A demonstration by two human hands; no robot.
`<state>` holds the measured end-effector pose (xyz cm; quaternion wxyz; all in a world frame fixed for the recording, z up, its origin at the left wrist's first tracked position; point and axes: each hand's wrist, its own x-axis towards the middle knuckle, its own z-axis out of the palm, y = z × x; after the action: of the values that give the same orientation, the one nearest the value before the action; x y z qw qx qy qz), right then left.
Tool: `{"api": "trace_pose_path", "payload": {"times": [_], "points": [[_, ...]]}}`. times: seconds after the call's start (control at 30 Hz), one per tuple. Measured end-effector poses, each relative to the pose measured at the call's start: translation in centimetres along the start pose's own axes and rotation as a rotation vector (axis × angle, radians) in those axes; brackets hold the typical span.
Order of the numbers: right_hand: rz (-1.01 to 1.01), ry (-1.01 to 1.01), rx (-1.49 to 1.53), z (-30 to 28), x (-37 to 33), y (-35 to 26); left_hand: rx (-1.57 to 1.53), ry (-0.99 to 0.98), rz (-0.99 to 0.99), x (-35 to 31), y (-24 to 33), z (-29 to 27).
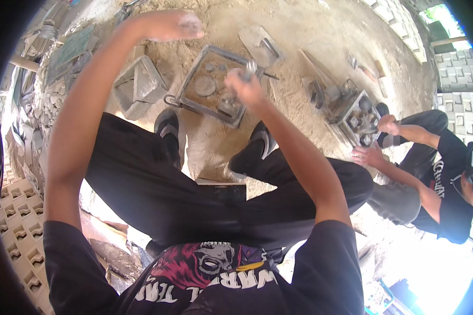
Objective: The person fills a decorative mold with dry concrete mix using a trowel and then compacts the material into the mold by hand and with a small metal tool.
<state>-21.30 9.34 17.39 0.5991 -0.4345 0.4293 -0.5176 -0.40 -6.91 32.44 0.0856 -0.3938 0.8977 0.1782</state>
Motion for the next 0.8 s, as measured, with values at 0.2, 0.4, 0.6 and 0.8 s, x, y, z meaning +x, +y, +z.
{"api": "trace_pose_path", "payload": {"times": [0.2, 0.4, 0.6, 0.8], "points": [[-0.060, -0.016, -0.133, 0.6, -0.8, -0.7, -0.136, -0.122, 0.068, -0.9, 1.2, -1.9], [-0.108, -0.064, 0.038, 2.9, 0.9, -0.6, -0.174, -0.205, 0.051, -1.9, 0.8, -3.2], [-0.012, 0.027, -0.173, 5.4, 4.3, 0.5, 0.003, 0.016, -0.073, -3.1, -1.3, -0.4], [-0.032, -0.070, -0.344, 7.2, 7.2, 2.6, -0.065, -0.048, -0.060, -5.6, -0.7, -2.8]]}}
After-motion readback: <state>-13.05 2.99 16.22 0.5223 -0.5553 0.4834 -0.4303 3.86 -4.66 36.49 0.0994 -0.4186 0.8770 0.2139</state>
